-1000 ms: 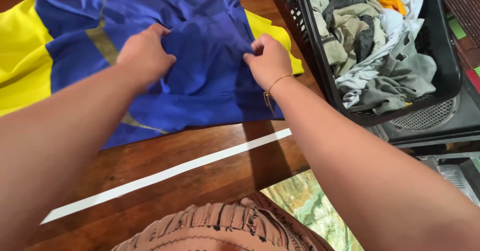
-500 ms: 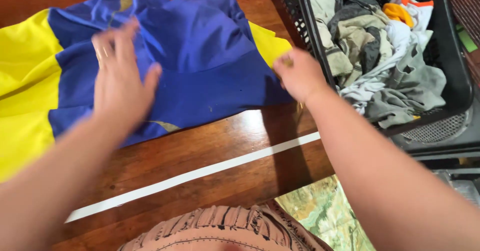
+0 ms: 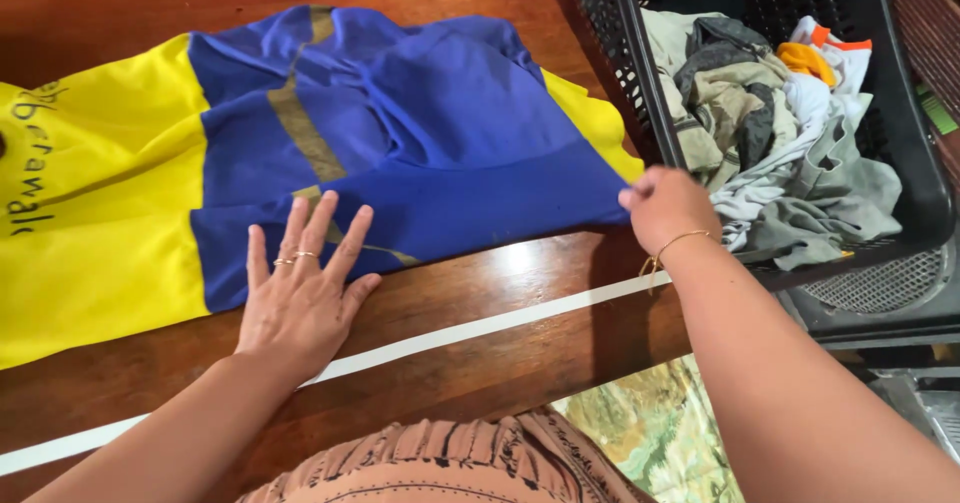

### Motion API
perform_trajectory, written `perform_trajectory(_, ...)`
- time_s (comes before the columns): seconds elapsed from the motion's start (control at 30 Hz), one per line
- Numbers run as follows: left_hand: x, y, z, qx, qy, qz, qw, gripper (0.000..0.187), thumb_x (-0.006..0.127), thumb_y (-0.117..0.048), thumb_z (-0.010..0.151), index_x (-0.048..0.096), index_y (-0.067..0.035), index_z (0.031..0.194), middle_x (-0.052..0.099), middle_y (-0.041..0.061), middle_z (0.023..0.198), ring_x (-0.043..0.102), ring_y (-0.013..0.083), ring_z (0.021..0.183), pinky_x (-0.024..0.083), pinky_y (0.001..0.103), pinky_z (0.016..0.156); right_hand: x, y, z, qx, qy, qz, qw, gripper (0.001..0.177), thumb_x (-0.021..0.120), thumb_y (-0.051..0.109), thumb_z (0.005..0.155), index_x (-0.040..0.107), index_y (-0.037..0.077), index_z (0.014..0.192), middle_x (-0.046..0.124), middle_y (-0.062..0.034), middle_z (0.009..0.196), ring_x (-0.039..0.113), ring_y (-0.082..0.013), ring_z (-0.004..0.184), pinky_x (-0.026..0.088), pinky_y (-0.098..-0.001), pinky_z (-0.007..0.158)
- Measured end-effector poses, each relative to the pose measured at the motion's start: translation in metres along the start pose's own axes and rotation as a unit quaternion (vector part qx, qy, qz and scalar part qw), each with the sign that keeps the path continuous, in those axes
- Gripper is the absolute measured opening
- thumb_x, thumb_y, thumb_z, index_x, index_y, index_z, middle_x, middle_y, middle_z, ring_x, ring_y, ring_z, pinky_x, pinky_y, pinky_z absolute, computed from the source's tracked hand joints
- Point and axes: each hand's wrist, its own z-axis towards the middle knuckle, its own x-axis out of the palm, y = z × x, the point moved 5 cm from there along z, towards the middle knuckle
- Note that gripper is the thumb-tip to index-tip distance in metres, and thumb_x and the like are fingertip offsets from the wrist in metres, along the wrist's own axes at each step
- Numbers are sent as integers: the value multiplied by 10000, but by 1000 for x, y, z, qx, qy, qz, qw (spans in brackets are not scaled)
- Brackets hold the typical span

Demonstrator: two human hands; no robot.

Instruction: The person folds a black t-shirt on a wooden table, then folds a blue and yellow t-shirt. Both shirts are folded into neat rectangles and stacked on the table.

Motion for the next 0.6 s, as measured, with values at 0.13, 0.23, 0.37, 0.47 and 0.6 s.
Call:
perform_trajectory(0.13, 4, 11, -12, 18, -1, 7, 1000, 679, 320, -600, 1019, 245, -296, 1622, 76, 82, 1728, 2, 312, 1573, 36, 641, 1170, 7, -5, 0, 13, -11, -46, 999, 214, 717, 321, 936, 780, 156, 1057, 761, -68, 1077, 692, -336, 1000, 524, -460, 878)
perform_trajectory(0.23, 4, 23, -27, 23, -31, 50, 998, 643, 260, -609, 1058, 240, -310, 1627, 126, 61, 1717, 20, 303, 1575, 12, 597, 1193, -2, 1, -10, 52, -41, -56, 996, 180, 681, 323, 980, 769, 177, 1040, 756, -48, 1088, 684, -320, 1028, 508, -465, 887)
perform_trajectory(0.37, -4, 31, -42, 43, -35, 52, 997, 640, 284, -580, 1056, 253, -302, 1631, 192, 28, 1701, 99, 295, 1560, 42, 548, 1218, 9, 4, -22, 70, 9, -158, 985, 266, 617, 327, 999, 769, 153, 1130, 700, -124, 1193, 679, -355, 1056, 504, -508, 890)
perform_trajectory(0.47, -2, 35, -45, 65, -75, 100, 990, 646, 256, -603, 1069, 230, -311, 1645, 172, 9, 1714, 89, 265, 1578, 46, 509, 1238, 9, 6, -14, 95, 5, -149, 984, 272, 616, 269, 973, 755, 195, 1196, 638, -138, 1290, 655, -345, 1118, 462, -506, 941)
perform_trajectory(0.6, -2, 43, -49, 85, -83, 121, 986, 656, 254, -614, 1067, 229, -297, 1642, 166, 25, 1717, 106, 251, 1576, 77, 480, 1239, 0, 23, -19, 57, -22, -146, 987, 432, 563, 520, 998, 725, 214, 1257, 643, -154, 1223, 645, -359, 1022, 400, -526, 919)
